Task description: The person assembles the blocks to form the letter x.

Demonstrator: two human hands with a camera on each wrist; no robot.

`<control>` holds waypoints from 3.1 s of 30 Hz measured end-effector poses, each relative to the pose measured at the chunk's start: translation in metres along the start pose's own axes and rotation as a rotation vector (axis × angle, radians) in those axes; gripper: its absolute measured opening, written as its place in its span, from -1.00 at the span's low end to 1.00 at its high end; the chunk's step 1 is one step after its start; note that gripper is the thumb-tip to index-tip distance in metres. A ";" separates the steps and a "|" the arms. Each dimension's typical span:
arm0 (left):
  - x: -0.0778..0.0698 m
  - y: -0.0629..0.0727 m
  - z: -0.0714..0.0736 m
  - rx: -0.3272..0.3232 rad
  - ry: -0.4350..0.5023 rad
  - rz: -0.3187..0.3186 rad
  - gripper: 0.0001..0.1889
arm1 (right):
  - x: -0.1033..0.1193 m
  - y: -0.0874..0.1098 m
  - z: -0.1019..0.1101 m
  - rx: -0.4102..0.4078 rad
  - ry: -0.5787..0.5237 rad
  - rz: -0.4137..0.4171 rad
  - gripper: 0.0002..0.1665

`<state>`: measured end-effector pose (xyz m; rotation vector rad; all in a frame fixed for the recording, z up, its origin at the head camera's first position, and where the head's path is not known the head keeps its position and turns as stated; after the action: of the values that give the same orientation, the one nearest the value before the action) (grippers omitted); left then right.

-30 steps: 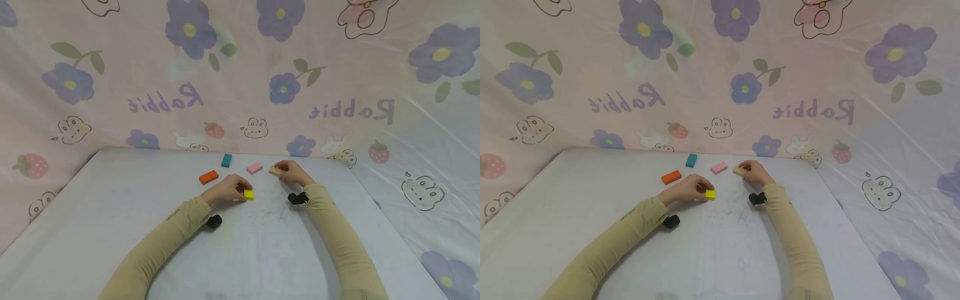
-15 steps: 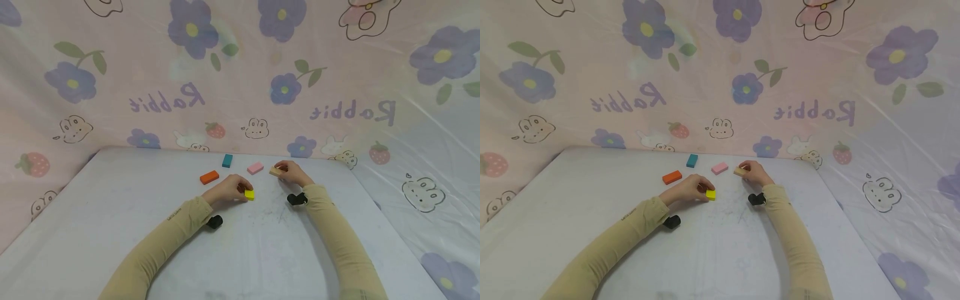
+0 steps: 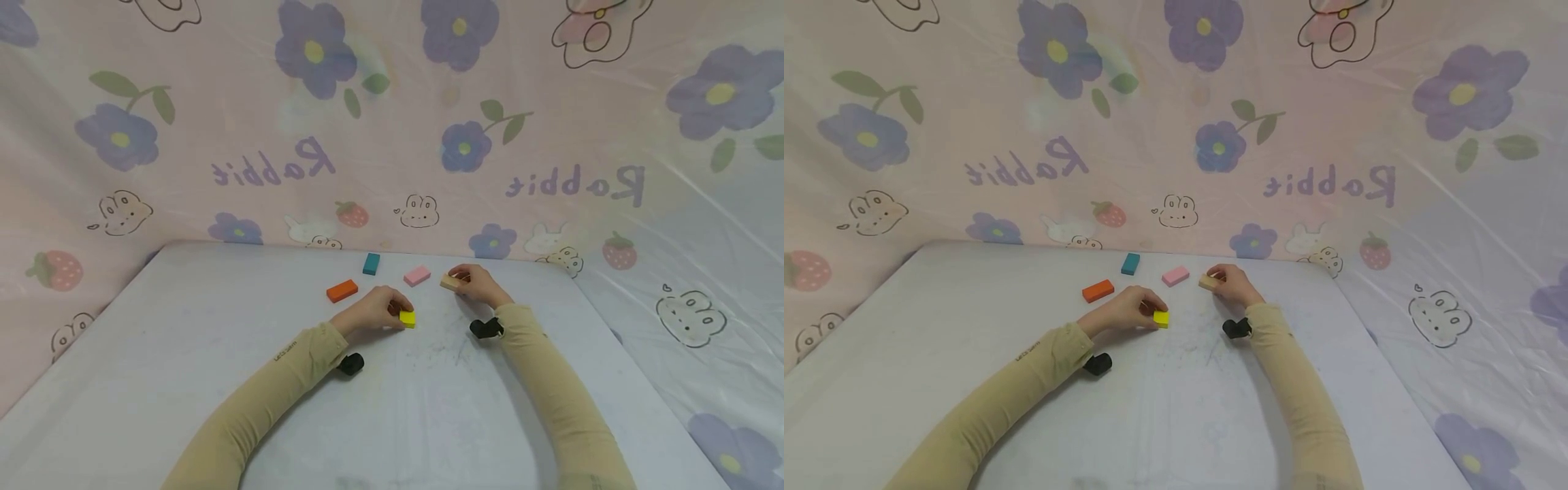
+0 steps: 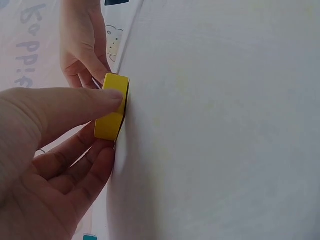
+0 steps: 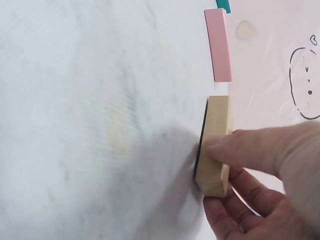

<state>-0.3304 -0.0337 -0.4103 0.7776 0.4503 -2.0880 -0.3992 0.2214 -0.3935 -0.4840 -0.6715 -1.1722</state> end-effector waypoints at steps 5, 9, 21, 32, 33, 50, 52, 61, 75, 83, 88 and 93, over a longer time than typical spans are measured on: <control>0.000 0.001 0.002 -0.001 -0.002 0.001 -0.64 | 0.003 0.004 0.003 0.007 0.008 0.037 -0.51; 0.001 0.001 0.005 -0.007 0.004 0.006 -0.63 | 0.008 0.009 0.004 0.010 0.004 0.077 -0.51; 0.000 0.010 0.018 -0.009 0.026 -0.030 -0.62 | 0.029 0.026 -0.003 0.041 -0.022 0.138 -0.52; -0.001 0.016 0.026 0.036 0.073 -0.057 -0.65 | 0.046 0.046 -0.021 0.093 -0.079 0.136 -0.53; 0.000 0.016 0.026 0.041 0.073 -0.062 -0.65 | 0.047 0.049 -0.023 0.096 -0.082 0.131 -0.53; 0.007 0.007 0.023 0.092 0.042 -0.073 -0.65 | 0.052 0.079 -0.047 0.151 -0.092 0.155 -0.56; 0.008 0.007 0.022 0.094 0.029 -0.070 -0.66 | 0.052 0.081 -0.049 0.161 -0.092 0.163 -0.56; 0.007 0.007 0.019 0.100 0.000 -0.049 -0.66 | 0.059 0.088 -0.056 0.185 -0.095 0.195 -0.56; 0.004 0.004 0.016 0.111 0.013 -0.047 -0.65 | 0.060 0.089 -0.062 0.184 -0.079 0.183 -0.57; 0.006 0.006 0.016 0.101 0.032 -0.051 -0.61 | 0.062 0.092 -0.063 0.182 -0.087 0.176 -0.54; 0.006 0.012 0.020 0.071 0.068 -0.025 -0.61 | 0.056 0.091 -0.059 0.235 -0.106 0.204 -0.49; 0.006 0.020 0.021 0.041 0.095 0.058 -0.66 | 0.049 0.090 -0.052 0.315 -0.155 0.220 -0.43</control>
<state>-0.3245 -0.0605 -0.3990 0.9063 0.4321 -2.0182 -0.2907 0.1834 -0.3969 -0.3722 -0.8964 -0.8090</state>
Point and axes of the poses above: each hand's wrist, its own y-axis away from the middle knuckle, its own z-axis out of the back of the hand, x = y × z, the point moved 2 cm from there along -y, towards the middle knuckle, and after that the axes turned 8 degrees about -y, right-handed, at the moved point
